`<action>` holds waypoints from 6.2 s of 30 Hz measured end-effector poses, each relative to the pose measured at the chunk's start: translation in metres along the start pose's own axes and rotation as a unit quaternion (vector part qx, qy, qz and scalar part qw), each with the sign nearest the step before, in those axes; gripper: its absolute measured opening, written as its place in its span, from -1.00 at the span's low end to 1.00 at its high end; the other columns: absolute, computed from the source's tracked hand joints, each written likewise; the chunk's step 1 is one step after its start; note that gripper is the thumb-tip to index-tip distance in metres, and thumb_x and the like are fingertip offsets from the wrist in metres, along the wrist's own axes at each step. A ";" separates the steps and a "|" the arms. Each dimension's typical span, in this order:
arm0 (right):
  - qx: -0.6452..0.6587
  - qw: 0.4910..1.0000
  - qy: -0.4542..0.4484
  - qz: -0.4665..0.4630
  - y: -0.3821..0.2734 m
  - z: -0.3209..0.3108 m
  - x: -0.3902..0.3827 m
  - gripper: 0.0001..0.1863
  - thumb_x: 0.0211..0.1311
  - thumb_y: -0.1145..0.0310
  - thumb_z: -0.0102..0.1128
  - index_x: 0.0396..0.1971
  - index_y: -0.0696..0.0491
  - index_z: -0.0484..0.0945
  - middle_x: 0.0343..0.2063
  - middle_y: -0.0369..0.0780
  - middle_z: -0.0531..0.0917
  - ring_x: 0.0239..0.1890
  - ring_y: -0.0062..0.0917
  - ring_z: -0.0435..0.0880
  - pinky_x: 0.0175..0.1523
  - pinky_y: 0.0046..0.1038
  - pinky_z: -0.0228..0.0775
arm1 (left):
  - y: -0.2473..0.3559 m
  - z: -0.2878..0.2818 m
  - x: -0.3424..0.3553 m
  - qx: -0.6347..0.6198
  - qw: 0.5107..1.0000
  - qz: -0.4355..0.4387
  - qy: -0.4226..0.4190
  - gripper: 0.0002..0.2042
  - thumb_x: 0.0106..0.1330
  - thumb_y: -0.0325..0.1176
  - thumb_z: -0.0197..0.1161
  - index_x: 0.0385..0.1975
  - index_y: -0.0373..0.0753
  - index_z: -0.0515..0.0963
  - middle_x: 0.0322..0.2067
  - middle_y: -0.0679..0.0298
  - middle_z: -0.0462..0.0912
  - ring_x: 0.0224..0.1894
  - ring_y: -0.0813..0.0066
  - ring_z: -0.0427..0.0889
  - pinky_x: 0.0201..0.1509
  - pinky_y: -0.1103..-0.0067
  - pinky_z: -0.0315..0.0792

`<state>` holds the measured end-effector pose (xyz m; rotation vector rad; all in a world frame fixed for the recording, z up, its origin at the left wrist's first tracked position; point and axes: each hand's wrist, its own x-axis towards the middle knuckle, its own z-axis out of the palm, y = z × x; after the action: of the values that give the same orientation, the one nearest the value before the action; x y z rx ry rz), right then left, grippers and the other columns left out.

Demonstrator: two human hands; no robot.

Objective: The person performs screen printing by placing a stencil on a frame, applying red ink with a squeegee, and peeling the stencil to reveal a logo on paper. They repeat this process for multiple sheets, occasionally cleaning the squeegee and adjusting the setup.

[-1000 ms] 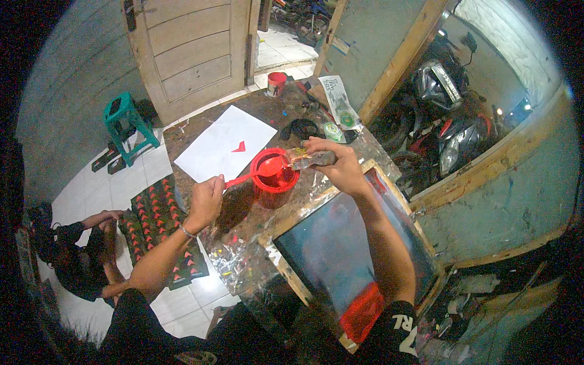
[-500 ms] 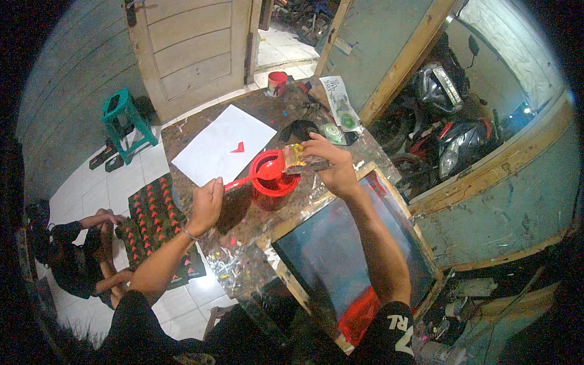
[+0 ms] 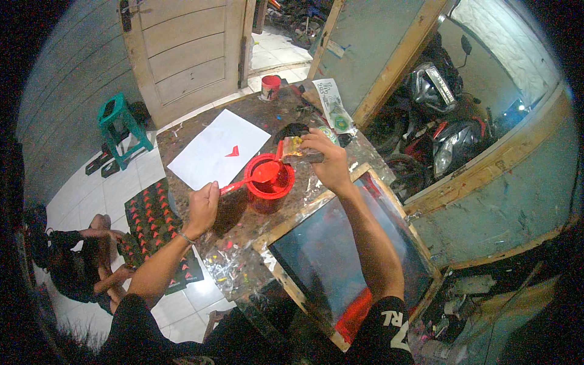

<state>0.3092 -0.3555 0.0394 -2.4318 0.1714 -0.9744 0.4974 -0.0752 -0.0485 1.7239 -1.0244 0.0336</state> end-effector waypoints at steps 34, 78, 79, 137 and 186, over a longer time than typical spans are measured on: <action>-0.038 0.999 -0.021 -0.013 -0.003 -0.001 0.008 -0.51 -0.16 0.79 0.29 -0.12 0.13 0.67 -0.01 -0.09 0.72 0.27 -0.18 0.57 0.39 -0.26 0.34 | 0.010 -0.006 0.001 0.029 0.999 0.016 -0.006 -0.64 0.50 -0.34 0.14 -0.59 -0.37 0.43 -0.70 -0.12 0.40 -0.67 -0.11 0.48 -0.56 0.23 0.30; 0.113 0.986 -0.076 0.097 -0.013 -0.019 -0.009 -0.58 -0.05 0.72 0.40 -0.12 0.10 0.67 0.04 -0.16 0.73 0.33 -0.23 0.52 0.41 -0.24 0.32 | 0.015 -0.011 0.007 0.042 0.999 -0.018 -0.021 -0.59 0.51 -0.26 0.12 -0.62 -0.37 0.45 -0.67 -0.15 0.42 -0.65 -0.14 0.48 -0.53 0.22 0.31; 0.118 0.984 -0.088 0.098 -0.017 -0.021 -0.008 -0.59 -0.03 0.70 0.43 -0.12 0.09 0.67 0.04 -0.16 0.73 0.33 -0.24 0.52 0.41 -0.24 0.32 | 0.016 -0.012 0.007 0.046 0.999 -0.015 -0.022 -0.60 0.50 -0.27 0.13 -0.61 -0.36 0.46 -0.67 -0.15 0.43 -0.64 -0.14 0.49 -0.53 0.21 0.32; 0.562 0.753 0.244 0.241 -0.078 -0.108 -0.151 -0.51 0.51 0.23 0.13 0.31 0.10 0.32 0.21 -0.22 0.53 0.23 -0.43 0.52 0.39 -0.22 0.28 | 0.121 -0.035 0.059 0.210 0.958 0.134 -0.138 -0.50 0.39 0.01 0.27 -0.56 -0.38 0.62 -0.65 -0.03 0.59 -0.60 0.04 0.62 -0.45 0.25 0.47; -0.516 0.479 0.244 0.668 -0.342 -0.353 -0.778 -0.74 0.35 0.27 0.28 -0.22 0.20 0.58 -0.51 -0.08 0.71 -0.45 -0.29 0.71 -0.28 -0.35 0.51 | 0.239 0.268 -0.115 0.112 0.704 0.426 -0.557 -0.49 0.34 -0.36 0.31 0.29 -0.24 0.43 0.13 0.05 0.56 0.23 0.02 0.45 0.31 0.28 0.36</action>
<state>-0.5247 0.0243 -0.0475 -1.4624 2.9721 -0.6353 0.1534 -0.2295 -0.0340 1.1997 -2.7681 -0.3541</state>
